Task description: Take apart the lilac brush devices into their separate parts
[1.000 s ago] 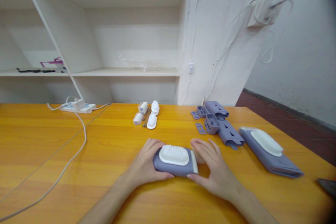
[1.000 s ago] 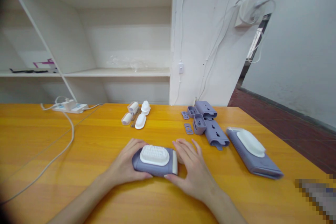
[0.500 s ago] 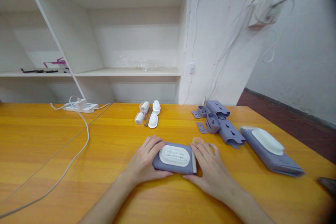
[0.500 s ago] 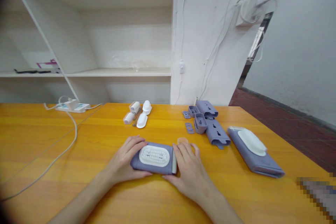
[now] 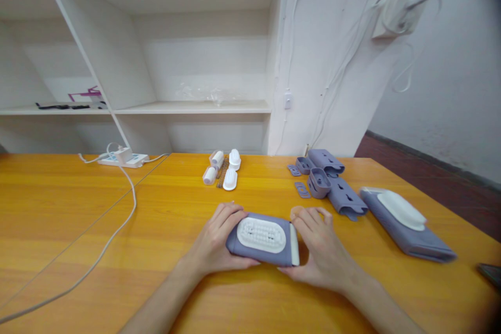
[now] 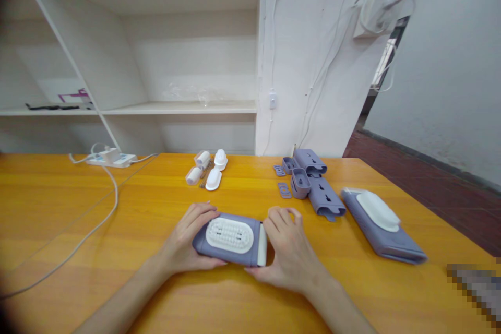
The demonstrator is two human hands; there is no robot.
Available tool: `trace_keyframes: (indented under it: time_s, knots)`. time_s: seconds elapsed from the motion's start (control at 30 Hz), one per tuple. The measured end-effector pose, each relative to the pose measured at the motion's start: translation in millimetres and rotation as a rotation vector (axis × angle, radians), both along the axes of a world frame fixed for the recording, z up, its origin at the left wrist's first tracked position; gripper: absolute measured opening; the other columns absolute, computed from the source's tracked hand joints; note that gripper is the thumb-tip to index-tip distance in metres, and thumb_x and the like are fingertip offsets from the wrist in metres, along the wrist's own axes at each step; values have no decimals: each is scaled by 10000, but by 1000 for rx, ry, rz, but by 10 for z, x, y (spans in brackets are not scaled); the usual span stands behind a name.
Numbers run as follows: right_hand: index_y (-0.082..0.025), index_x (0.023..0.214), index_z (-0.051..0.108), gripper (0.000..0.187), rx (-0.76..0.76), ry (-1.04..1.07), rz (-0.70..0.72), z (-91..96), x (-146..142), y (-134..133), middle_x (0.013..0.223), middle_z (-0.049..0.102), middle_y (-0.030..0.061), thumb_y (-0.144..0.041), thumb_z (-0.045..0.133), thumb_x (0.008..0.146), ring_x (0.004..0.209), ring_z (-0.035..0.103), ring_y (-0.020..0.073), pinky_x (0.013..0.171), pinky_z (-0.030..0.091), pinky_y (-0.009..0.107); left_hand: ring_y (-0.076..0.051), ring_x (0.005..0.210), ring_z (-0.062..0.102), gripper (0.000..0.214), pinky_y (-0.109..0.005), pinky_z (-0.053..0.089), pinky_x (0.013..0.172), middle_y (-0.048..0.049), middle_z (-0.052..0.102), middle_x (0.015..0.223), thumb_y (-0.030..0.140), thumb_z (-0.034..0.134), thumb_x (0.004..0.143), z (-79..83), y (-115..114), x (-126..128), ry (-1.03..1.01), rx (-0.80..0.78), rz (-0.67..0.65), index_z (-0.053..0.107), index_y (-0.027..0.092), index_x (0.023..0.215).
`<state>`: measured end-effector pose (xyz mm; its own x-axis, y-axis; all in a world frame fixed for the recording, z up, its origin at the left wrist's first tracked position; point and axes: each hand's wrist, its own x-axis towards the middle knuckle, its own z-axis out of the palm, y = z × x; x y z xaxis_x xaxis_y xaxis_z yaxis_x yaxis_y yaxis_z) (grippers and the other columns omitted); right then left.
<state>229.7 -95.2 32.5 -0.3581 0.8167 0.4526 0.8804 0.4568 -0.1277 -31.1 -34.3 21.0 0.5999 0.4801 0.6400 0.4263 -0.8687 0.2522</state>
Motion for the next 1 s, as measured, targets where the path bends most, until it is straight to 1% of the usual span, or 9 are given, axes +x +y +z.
trace_keyframes:
  time_s: [0.13,0.3,0.47,0.6,0.7,0.8,0.87,1.0]
  knots:
    - [-186,1031,541,654,30,29,32,-28,18,7,1038,585,112,-570,743,540,943,504,291,840,308,445,-277,1098,503,758,-426,411,966,-135,535,1164,543,738,637,-1,1,9,-11,-9,-28,441,190,1238]
    - [-185,1054,523,666,58,92,68,-40,17,-22,1090,577,117,-545,743,538,984,503,305,857,300,449,-272,1058,513,767,-423,427,929,-130,540,1151,544,753,616,-16,1,36,-29,-57,-56,452,199,1232]
    - [-160,1116,454,723,22,128,101,4,35,-64,1107,551,132,-533,739,565,1026,491,313,862,327,431,-244,957,545,769,-386,459,853,-96,580,1069,532,799,549,-16,-15,65,-134,-179,-106,482,217,1174]
    - [-168,1099,453,690,22,125,89,35,21,-78,1089,549,123,-533,729,584,1026,496,312,852,334,419,-230,924,553,774,-370,463,832,-77,593,1044,525,825,506,-1,-6,68,-157,-245,-109,505,221,1143]
    - [-179,1053,471,648,16,112,36,60,20,-62,999,560,85,-536,736,581,959,513,291,820,331,409,-227,921,551,751,-367,461,830,-72,595,1037,520,823,514,11,8,52,-141,-246,-71,518,221,1131]
    - [-194,994,477,583,12,121,-23,68,49,-32,889,549,40,-561,731,618,875,521,251,790,330,387,-229,930,549,711,-372,459,835,-77,594,1043,515,814,541,18,20,29,-135,-223,-24,525,218,1119]
    - [-199,1019,469,594,20,127,-26,49,71,-19,911,551,43,-582,719,641,898,520,251,810,326,393,-235,948,545,716,-378,458,844,-84,590,1059,518,812,545,18,27,14,-131,-205,-14,521,215,1126]
    - [-211,1081,444,630,0,188,-19,-49,84,-23,1045,555,72,-600,704,659,987,503,273,856,334,407,-239,968,541,748,-383,459,857,-87,581,1078,515,817,544,17,43,-5,-131,-182,-18,501,215,1153]
